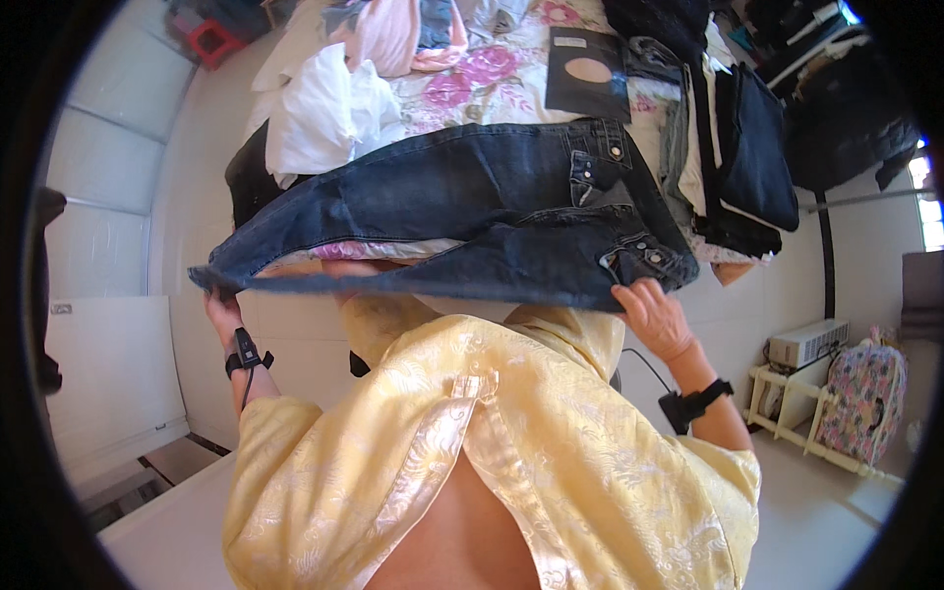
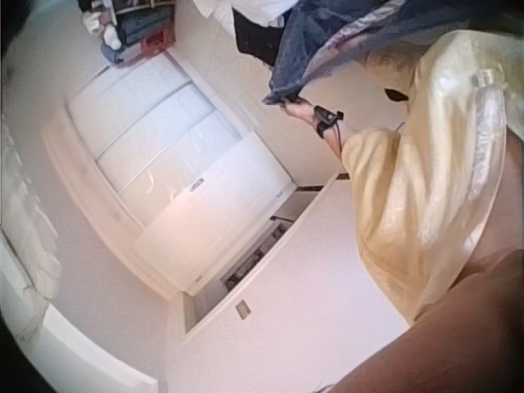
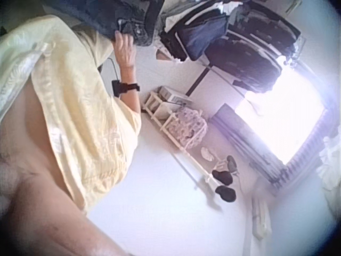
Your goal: The person folds several garments on a bed, including black pants, a black top, dark jeans, a pink top, a patterned top, a white shirt, and a colorful knitted item. Each item is smoothed, folded, and placed into a growing stack.
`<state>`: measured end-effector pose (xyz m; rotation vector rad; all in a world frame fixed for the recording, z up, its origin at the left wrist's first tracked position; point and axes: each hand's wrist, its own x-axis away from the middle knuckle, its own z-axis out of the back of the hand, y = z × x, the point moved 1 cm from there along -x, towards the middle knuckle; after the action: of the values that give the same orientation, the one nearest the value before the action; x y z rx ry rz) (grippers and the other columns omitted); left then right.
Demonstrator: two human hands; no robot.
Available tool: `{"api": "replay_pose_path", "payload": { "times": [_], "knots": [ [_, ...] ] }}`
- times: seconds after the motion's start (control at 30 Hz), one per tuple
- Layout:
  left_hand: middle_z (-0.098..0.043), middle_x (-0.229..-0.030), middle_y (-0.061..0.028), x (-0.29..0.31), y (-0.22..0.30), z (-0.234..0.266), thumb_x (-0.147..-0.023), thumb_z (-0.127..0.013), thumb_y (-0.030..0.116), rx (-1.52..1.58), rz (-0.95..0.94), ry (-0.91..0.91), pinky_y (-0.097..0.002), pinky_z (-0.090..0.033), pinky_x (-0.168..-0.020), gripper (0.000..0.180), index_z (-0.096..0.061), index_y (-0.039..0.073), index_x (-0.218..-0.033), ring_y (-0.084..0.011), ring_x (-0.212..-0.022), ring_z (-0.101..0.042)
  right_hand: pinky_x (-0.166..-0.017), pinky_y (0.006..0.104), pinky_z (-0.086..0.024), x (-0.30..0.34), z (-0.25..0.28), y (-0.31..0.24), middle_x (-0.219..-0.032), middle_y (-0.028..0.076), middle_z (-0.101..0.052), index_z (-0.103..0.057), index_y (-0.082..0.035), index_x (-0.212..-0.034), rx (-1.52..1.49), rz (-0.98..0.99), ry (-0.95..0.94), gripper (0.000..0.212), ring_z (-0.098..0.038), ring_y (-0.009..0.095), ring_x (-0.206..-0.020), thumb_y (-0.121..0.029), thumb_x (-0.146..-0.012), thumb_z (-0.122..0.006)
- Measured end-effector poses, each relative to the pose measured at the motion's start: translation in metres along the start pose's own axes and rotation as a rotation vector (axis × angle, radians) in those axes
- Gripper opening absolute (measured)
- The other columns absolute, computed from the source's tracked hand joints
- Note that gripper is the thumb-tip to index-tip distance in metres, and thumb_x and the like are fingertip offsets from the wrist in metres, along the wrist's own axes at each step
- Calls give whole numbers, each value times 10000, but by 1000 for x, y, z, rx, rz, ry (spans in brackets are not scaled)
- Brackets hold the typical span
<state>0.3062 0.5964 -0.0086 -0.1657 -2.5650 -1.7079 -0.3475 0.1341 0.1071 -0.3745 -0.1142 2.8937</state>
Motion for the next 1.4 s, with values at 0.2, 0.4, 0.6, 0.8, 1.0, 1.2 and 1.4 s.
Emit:
{"api": "replay_pose_path", "payload": {
  "times": [0.2, 0.4, 0.6, 0.8, 1.0, 1.2, 1.4],
  "knots": [
    [-581, -1207, -191, 15, -24, 17, -987, -478, 93, 50, 51, 40, -432, -475, -982, 268, -514, -25, -1225, -286, -1111, -568, -705, 324, -511, 48, -40, -30, -919, 81, -533, -632, -39, -969, -52, -216, -53, 204, -569, 246, -922, -44, -766, -613],
    [-564, -1236, -194, 28, -15, 19, -986, -475, 119, 9, 49, 54, -430, -436, -1021, 288, -512, -20, -1236, -279, -1129, -547, -648, 317, -524, 58, -56, -18, -932, 47, -525, -627, -81, -938, -15, -238, -81, 172, -573, 211, -902, -56, -769, -604],
    [-559, -1252, -179, 32, -13, 39, -946, -511, 85, -153, 103, 1, -435, -408, -1034, 318, -509, -18, -1247, -276, -1157, -528, -663, 323, -531, 47, -54, -21, -967, 31, -546, -641, -87, -970, -27, -363, -290, 193, -583, 218, -948, -52, -791, -577],
    [-616, -1179, -172, 39, 21, -30, -805, -500, -66, -1343, -666, 243, -370, -431, -987, 381, -584, -12, -1172, -304, -1147, -570, -791, 371, -525, -16, -47, 17, -1075, 47, -609, -635, -92, -1059, -60, -389, -26, 267, -563, 263, -1082, -19, -815, -553],
    [-684, -1021, -97, 202, -50, -282, -894, -555, 47, -803, -508, -993, -315, -497, -858, 190, -668, 50, -1047, -206, -952, -651, -1010, 450, -376, -68, -62, 58, -1068, 113, -604, -588, -62, -1056, 233, -178, -101, 252, -554, 316, -1102, -109, -813, -635],
    [-620, -1041, -113, 366, -147, -399, -815, -641, 84, -682, -750, -1562, -379, -471, -900, 228, -643, 44, -1040, -314, -1035, -566, -693, 381, -477, -19, -45, 13, -864, 102, -492, -521, -59, -830, -28, -257, -77, 96, -551, 289, -850, -71, -788, -607],
    [-547, -995, -98, 382, -189, -380, -730, -678, -11, -682, -748, -1436, -376, -479, -872, 196, -650, 44, -916, -303, -1002, -536, -770, 349, -493, 0, -64, -30, -980, 100, -575, -627, -45, -1001, -127, -334, 126, 175, -586, 273, -949, -123, -846, -640]
  ]
}}
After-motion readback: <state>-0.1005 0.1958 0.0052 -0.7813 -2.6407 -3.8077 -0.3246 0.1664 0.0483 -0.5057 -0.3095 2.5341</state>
